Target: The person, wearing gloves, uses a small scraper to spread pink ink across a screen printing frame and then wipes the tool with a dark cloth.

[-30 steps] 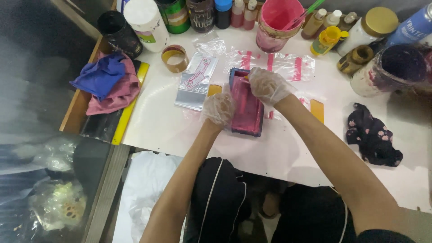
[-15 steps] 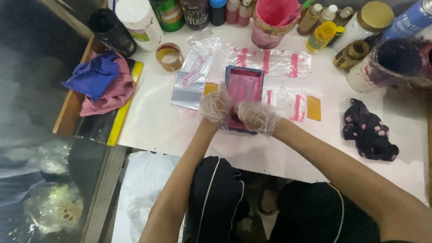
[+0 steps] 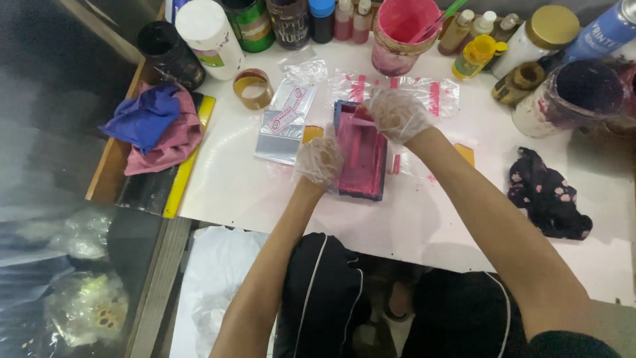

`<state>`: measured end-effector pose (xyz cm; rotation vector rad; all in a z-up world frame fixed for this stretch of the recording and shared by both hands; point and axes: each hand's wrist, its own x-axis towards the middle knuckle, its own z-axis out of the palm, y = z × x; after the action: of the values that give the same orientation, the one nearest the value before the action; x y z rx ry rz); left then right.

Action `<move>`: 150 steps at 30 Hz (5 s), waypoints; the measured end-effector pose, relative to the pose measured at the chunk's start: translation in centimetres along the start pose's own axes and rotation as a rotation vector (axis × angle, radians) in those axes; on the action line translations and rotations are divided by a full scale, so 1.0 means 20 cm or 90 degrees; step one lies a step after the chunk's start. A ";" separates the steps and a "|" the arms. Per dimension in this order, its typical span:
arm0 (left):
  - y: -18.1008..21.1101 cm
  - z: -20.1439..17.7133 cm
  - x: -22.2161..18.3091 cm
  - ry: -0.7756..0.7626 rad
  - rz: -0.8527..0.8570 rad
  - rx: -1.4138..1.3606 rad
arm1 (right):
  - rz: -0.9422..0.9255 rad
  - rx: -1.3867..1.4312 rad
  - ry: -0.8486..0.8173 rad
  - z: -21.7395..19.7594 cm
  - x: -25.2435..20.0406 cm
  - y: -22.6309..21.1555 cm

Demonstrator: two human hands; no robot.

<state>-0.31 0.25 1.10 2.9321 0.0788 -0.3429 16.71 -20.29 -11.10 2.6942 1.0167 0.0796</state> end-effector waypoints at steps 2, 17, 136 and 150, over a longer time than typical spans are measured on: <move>0.00 0.00 -0.01 -0.004 0.003 0.001 | 0.023 -0.003 -0.021 -0.04 0.03 0.02; -0.02 0.01 -0.01 0.033 0.048 0.058 | 0.213 1.210 0.118 -0.78 -0.35 0.03; 0.28 0.33 0.23 0.020 0.483 0.240 | 0.560 1.284 0.339 -0.46 -0.90 0.24; 0.12 0.18 0.30 0.139 0.226 0.089 | 0.565 0.610 0.094 -0.55 -0.89 0.21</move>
<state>4.84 -2.69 -3.37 3.0273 -0.4468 0.0266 4.40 -32.55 1.25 3.8309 -0.3446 -0.0687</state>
